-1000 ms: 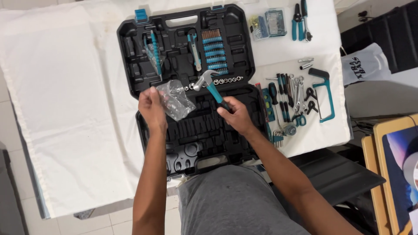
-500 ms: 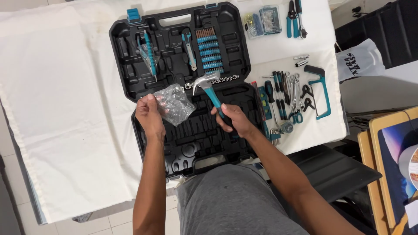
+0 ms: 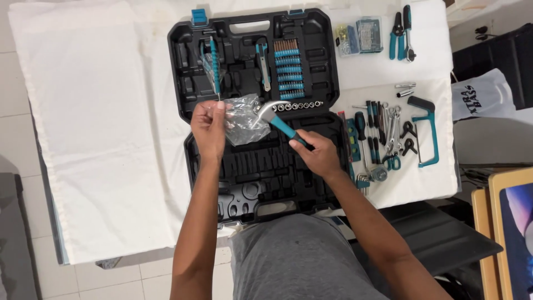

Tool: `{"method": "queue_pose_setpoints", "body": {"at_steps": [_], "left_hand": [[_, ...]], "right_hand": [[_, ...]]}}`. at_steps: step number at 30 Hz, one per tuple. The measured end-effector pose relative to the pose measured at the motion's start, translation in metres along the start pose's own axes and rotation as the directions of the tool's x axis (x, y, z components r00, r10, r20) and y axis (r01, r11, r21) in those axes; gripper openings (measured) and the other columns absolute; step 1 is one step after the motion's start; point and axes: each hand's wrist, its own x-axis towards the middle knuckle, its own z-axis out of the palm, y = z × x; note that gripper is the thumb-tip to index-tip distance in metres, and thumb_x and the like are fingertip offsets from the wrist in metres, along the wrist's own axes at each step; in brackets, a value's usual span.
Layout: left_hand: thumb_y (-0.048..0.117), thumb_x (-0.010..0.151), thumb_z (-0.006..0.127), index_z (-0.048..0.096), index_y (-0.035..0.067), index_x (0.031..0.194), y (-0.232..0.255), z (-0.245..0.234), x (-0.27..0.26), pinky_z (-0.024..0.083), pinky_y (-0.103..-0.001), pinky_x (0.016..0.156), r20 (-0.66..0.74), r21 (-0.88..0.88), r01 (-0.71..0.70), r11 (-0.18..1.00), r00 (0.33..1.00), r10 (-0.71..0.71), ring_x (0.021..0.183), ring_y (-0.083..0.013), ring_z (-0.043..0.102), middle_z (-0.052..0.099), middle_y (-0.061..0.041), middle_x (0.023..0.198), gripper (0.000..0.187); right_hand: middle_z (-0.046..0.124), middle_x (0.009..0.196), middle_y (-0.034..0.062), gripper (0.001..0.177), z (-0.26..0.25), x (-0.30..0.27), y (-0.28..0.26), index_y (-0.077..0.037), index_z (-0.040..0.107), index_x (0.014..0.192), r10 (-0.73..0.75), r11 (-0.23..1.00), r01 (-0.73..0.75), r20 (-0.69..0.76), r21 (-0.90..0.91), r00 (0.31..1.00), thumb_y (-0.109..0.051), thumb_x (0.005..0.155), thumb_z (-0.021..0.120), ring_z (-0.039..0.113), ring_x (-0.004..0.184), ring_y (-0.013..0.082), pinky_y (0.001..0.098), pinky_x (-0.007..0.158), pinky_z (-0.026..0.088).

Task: Organizing and inspecting various tools from a toolkit on a table.

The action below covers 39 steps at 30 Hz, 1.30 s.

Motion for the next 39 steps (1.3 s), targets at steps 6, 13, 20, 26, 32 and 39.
{"method": "queue_pose_setpoints", "body": {"at_steps": [6,13,20,26,32,39], "left_hand": [[0.016,0.102,0.070,0.064,0.006,0.101,-0.018,0.008,0.013,0.046,-0.021,0.055,0.132,0.042,0.037,0.998,0.990,-0.042,0.065,-0.0048,0.058,0.077,-0.006,0.090,0.012],[0.013,0.098,0.072,0.064,0.007,0.100,-0.006,0.027,0.009,0.053,-0.020,0.062,0.291,0.033,0.162,0.986,0.943,-0.164,0.074,-0.0049,0.067,0.074,-0.003,0.087,0.011],[0.023,0.093,0.080,0.069,0.005,0.098,0.003,0.033,0.006,0.046,-0.023,0.056,0.407,0.373,0.166,0.913,0.855,-0.322,0.065,-0.0035,0.056,0.066,0.001,0.076,0.022],[0.030,0.093,0.078,0.071,0.005,0.090,0.001,0.033,0.003,0.046,-0.024,0.054,0.403,0.438,0.223,0.871,0.818,-0.412,0.061,-0.0036,0.055,0.064,0.003,0.070,0.026],[0.031,0.091,0.081,0.073,0.003,0.092,-0.001,0.035,-0.003,0.047,-0.026,0.056,0.309,0.464,0.106,0.879,0.911,-0.273,0.061,-0.0047,0.055,0.065,0.001,0.069,0.029],[0.029,0.091,0.079,0.072,0.002,0.092,0.020,0.051,-0.003,0.049,-0.029,0.054,0.245,0.454,0.161,0.877,0.923,-0.296,0.061,-0.0077,0.059,0.069,-0.002,0.072,0.028]], "right_hand": [[0.073,0.091,0.0044,0.041,0.002,0.002,-0.009,-0.004,0.074,0.121,0.015,0.994,-0.014,0.012,-0.109,1.000,-0.028,0.088,0.082,0.068,0.073,0.0138,0.0285,0.060,0.053],[0.078,0.104,0.0060,0.038,0.006,0.000,0.004,-0.006,0.076,0.117,-0.060,0.989,0.065,0.047,-0.131,0.997,-0.028,0.087,0.084,0.076,0.090,0.0170,0.0292,0.077,0.060],[0.077,0.106,0.0082,0.042,0.005,0.006,-0.007,-0.007,0.075,0.119,-0.050,0.983,0.068,0.109,-0.172,0.993,-0.031,0.086,0.084,0.075,0.092,0.0201,0.0318,0.079,0.060],[0.077,0.115,0.0072,0.046,0.003,0.014,0.001,-0.011,0.074,0.120,0.070,0.988,-0.042,0.194,-0.149,0.978,-0.037,0.084,0.083,0.076,0.098,0.0202,0.0329,0.072,0.060],[0.067,0.135,0.0177,0.062,0.001,0.032,-0.024,-0.005,0.060,0.143,-0.215,0.951,0.232,0.103,-0.206,0.971,-0.040,0.095,0.076,0.065,0.124,0.0314,0.0435,0.108,0.050],[0.070,0.107,0.0173,0.093,0.030,0.063,-0.025,0.006,0.044,0.151,-0.287,0.827,0.393,0.299,-0.402,0.910,-0.033,0.076,0.084,0.066,0.104,0.0340,0.0522,0.108,0.040]]}}
